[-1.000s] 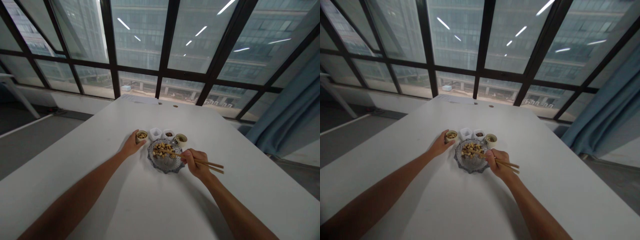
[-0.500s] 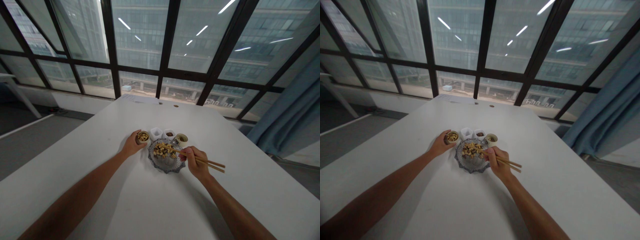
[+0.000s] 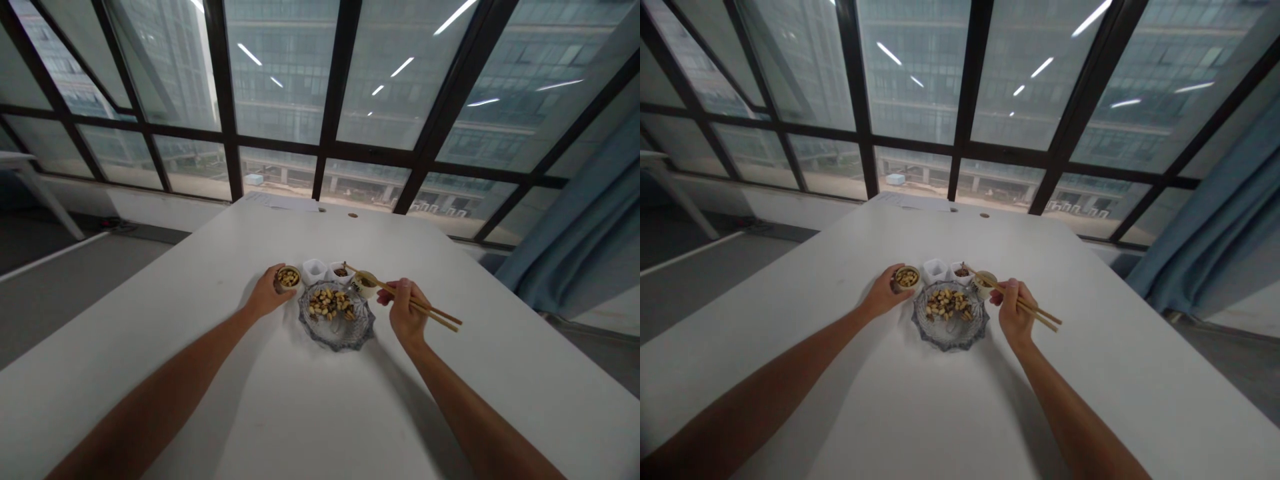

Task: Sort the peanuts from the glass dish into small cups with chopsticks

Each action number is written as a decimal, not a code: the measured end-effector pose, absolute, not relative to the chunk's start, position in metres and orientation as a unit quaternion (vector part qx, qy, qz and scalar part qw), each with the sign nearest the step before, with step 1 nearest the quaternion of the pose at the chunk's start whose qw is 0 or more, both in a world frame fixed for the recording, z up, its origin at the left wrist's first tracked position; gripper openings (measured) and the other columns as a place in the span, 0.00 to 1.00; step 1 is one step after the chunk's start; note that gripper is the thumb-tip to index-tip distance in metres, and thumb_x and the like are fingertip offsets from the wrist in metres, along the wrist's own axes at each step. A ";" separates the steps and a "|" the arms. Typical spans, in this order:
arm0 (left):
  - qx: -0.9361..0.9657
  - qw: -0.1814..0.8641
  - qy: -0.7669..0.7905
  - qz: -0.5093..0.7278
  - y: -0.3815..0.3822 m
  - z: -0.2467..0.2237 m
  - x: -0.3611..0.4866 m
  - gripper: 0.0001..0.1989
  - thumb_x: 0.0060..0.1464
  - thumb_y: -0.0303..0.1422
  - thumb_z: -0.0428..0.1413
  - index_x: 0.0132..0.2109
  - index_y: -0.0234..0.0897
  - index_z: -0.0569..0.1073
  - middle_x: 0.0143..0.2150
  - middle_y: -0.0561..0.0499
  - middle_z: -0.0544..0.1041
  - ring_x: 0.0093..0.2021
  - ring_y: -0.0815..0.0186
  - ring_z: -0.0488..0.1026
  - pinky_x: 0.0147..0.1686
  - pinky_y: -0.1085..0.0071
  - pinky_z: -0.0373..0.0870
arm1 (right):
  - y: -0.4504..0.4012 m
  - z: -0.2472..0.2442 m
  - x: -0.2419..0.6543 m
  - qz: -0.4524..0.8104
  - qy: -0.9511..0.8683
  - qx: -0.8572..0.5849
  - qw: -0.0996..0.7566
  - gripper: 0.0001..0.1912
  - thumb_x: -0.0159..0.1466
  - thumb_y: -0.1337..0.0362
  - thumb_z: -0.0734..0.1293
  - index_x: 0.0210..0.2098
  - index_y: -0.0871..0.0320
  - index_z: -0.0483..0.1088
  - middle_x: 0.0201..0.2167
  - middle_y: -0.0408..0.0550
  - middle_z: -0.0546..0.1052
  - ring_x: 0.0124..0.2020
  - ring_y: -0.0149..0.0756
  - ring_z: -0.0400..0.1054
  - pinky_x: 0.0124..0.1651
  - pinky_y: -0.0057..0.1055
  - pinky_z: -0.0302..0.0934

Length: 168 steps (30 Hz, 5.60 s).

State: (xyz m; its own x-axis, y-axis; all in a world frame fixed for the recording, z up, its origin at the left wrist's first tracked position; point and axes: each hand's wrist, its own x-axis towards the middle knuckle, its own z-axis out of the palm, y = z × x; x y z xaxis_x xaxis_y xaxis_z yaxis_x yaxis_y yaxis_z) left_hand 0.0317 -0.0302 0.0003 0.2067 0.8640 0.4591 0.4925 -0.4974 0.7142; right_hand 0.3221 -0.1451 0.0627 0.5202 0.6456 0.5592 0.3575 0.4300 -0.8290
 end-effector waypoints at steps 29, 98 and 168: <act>0.733 0.242 0.455 0.445 -0.029 -0.001 0.032 0.36 0.44 0.43 0.65 0.60 0.39 0.66 0.57 0.42 0.74 0.58 0.53 0.72 0.56 0.55 0.71 | -0.165 0.081 0.342 0.160 -0.646 -0.565 0.487 0.29 0.66 0.41 0.60 0.25 0.57 0.72 0.17 0.46 0.75 0.14 0.32 0.67 0.17 0.26 0.61; 0.741 0.235 0.465 0.424 -0.031 0.003 0.032 0.37 0.45 0.43 0.65 0.61 0.37 0.65 0.56 0.41 0.74 0.57 0.54 0.73 0.56 0.56 0.71 | -0.169 0.069 0.309 0.098 -0.736 -0.529 0.411 0.23 0.69 0.49 0.59 0.25 0.56 0.71 0.18 0.45 0.75 0.19 0.33 0.69 0.23 0.28 0.60; 0.852 0.129 0.383 0.333 -0.013 0.060 0.090 0.36 0.46 0.35 0.66 0.62 0.42 0.65 0.56 0.44 0.75 0.58 0.51 0.70 0.61 0.55 0.63 | -0.132 0.067 0.307 0.003 -0.687 -0.513 0.514 0.25 0.69 0.45 0.57 0.28 0.53 0.74 0.24 0.47 0.79 0.27 0.38 0.74 0.34 0.33 0.67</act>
State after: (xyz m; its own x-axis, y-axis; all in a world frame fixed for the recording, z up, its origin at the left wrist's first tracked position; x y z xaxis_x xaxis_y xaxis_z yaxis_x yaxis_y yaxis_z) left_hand 0.0895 -0.0133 0.0596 0.4851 0.7383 0.4686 0.5661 -0.6736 0.4752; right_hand 0.3066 -0.1324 0.0671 0.0552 0.7085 0.7036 0.7030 0.4728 -0.5313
